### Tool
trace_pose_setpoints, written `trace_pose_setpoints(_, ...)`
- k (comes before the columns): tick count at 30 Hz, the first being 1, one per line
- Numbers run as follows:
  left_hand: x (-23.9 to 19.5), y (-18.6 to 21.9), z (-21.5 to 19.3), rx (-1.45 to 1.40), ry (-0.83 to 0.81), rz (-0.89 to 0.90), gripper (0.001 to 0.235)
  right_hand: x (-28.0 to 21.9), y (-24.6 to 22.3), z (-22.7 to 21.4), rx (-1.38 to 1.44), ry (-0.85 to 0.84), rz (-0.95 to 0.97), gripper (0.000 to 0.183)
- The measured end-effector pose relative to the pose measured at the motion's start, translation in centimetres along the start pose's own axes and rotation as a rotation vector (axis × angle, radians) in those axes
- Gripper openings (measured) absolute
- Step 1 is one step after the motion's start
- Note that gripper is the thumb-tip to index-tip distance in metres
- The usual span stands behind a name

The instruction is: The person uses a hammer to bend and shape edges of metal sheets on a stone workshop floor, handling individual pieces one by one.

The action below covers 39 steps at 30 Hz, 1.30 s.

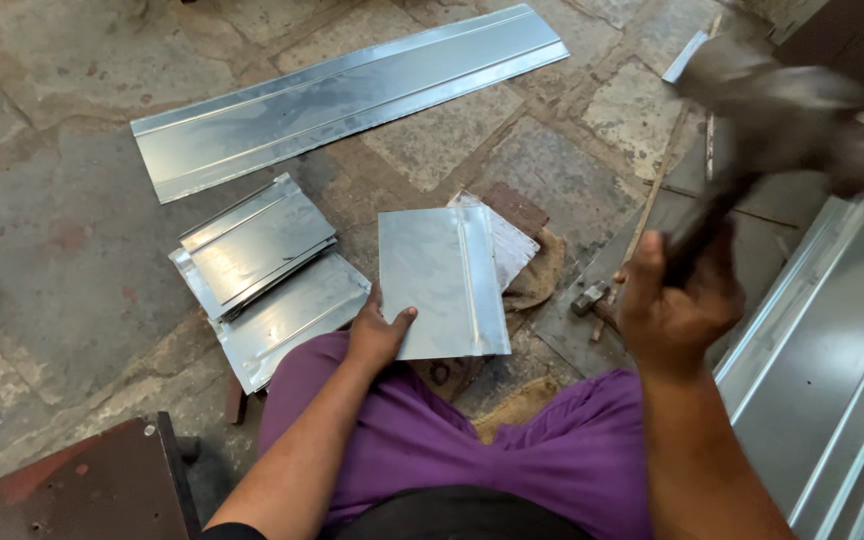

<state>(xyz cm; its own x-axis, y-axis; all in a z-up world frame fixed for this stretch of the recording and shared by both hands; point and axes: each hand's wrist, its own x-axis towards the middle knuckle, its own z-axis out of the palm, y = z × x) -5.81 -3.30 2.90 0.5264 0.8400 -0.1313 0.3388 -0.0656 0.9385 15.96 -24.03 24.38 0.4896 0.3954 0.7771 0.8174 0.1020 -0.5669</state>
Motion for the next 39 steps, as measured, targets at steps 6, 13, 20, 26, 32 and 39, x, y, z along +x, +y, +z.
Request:
trace_pose_setpoints(6, 0.2, 0.1, 0.1, 0.082, 0.021, 0.027, 0.084, -4.1, 5.6, 7.8, -0.261, -0.095, -0.065, 0.024)
trace_pose_setpoints(13, 0.1, -0.5, 0.1, 0.102, 0.038, 0.072, 0.085, -6.0, 8.5, 10.7, -0.251, -0.409, 0.112, 0.041)
trace_pose_setpoints(20, 0.3, -1.0, 0.6, 0.074, 0.029, -0.020, 0.090, -2.4, 4.4, 6.0, -0.228, -0.214, 0.195, 0.045)
trace_pose_setpoints(26, 0.2, -1.0, 0.8, 0.090, 0.061, 0.011, 0.086, -8.0, 6.7, 8.8, -0.251, -0.251, 0.079, 0.047)
trace_pose_setpoints(32, 0.2, -0.5, 1.0, 0.068, 0.128, 0.061, 0.071, -5.9, 6.3, 8.3, -0.321, -0.402, 0.318, 0.037)
trace_pose_setpoints(39, 0.4, -1.1, 1.2, 0.172, 0.175, -0.057, 0.063, -1.6, 2.0, 4.2, -0.158, -0.088, 0.086, 0.041)
